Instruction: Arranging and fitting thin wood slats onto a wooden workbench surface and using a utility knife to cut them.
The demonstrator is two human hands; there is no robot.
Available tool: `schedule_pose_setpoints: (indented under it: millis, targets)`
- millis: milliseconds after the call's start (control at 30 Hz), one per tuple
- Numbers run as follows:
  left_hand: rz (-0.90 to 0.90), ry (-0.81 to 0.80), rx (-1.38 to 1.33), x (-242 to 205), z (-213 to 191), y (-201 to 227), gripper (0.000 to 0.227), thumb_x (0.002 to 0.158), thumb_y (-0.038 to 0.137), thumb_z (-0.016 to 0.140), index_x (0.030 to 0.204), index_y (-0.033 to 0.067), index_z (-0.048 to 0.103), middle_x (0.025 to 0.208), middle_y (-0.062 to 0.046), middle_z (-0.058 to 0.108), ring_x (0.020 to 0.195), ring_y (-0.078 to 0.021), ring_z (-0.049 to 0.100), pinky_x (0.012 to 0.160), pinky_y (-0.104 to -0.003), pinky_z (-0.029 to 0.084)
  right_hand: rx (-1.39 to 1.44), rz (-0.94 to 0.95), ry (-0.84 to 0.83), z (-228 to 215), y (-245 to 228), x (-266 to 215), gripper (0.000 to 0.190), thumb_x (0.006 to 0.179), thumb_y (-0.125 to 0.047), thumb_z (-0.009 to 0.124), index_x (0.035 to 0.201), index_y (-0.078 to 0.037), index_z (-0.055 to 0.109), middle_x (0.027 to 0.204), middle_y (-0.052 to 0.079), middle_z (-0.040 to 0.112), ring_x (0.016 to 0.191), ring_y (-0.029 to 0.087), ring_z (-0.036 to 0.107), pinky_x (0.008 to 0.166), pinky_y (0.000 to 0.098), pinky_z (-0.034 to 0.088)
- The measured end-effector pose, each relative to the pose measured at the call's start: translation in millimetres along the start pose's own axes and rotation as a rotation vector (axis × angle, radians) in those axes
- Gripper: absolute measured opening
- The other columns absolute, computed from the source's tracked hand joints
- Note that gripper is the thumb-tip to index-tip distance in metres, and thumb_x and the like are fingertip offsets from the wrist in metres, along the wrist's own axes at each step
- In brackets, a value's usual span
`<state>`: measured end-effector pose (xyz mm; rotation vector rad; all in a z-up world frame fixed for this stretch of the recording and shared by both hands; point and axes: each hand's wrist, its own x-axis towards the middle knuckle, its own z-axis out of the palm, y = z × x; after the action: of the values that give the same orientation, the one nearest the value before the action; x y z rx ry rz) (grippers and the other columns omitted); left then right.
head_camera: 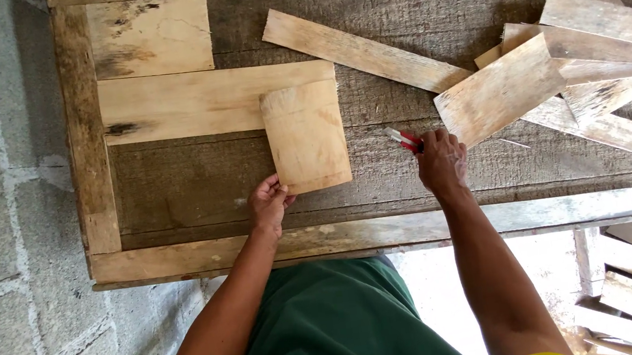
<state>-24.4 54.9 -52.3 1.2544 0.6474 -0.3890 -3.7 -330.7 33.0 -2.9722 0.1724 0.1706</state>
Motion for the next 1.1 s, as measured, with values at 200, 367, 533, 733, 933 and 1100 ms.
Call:
schedule_pose_setpoints:
  millis: [200,367,533,733,933,1100]
  targets:
    - [0.014,-0.006,-0.033,7.1,7.8,-10.2,0.028,0.100,0.004,0.062,0.129,0.0037,0.063,0.113,-0.008,0.071,0.088,-0.0157,0.069,0.076,-0.032,0.061,0.083,0.001,-0.255,-54.8,-5.1,23.0,0.035,0.086,-0.034,0.080,0.115,-0.017,0.072,0.117,0.010,0.067,0.107,0.028,0.064,0.092,0.0458,0.049]
    - [0.061,-0.078,-0.063,14.4,33.7,-23.7,0.028,0.099,0.003,0.063,0.127,0.0042,0.065,0.110,-0.006,0.072,0.087,-0.0138,0.068,0.076,-0.031,0.060,0.062,0.210,-0.094,-26.1,92.2,88.7,0.039,0.097,-0.038,0.074,0.127,-0.013,0.068,0.128,0.014,0.063,0.097,0.025,0.064,0.076,0.0373,0.056]
    - [0.044,-0.146,-0.033,20.0,76.3,-18.4,0.027,0.098,0.006,0.063,0.125,0.0066,0.065,0.105,-0.002,0.073,0.087,-0.0115,0.070,0.077,-0.029,0.060,-0.107,0.268,0.150,-17.1,189.7,172.1,0.035,0.098,-0.024,0.080,0.128,-0.011,0.067,0.132,0.013,0.057,0.109,0.025,0.057,0.087,0.0377,0.053]
    - [0.098,-0.157,0.009,23.0,109.5,-13.0,0.024,0.101,0.005,0.064,0.125,0.0036,0.067,0.103,-0.002,0.072,0.087,-0.0114,0.068,0.079,-0.029,0.059,-0.165,0.208,0.115,-49.2,214.6,223.1,0.052,0.090,0.003,0.074,0.137,-0.016,0.064,0.152,0.013,0.047,0.115,0.033,0.059,0.090,0.0473,0.055]
    - [0.015,-0.020,0.097,21.1,125.6,6.6,0.029,0.097,0.003,0.065,0.127,0.0046,0.065,0.100,-0.003,0.070,0.086,-0.0123,0.068,0.079,-0.031,0.063,0.086,0.208,-0.022,-79.9,190.4,240.0,0.050,0.097,-0.029,0.078,0.145,-0.028,0.063,0.161,0.014,0.038,0.121,0.039,0.058,0.099,0.0519,0.049]
    - [0.054,-0.044,0.016,28.2,126.6,2.8,0.029,0.099,0.003,0.062,0.128,0.0033,0.064,0.107,-0.003,0.073,0.088,-0.0120,0.067,0.079,-0.029,0.058,-0.245,0.118,-0.324,-57.6,199.9,249.4,0.080,0.084,-0.057,0.083,0.148,-0.014,0.059,0.142,0.017,0.058,0.126,0.038,0.061,0.101,0.0543,0.051]
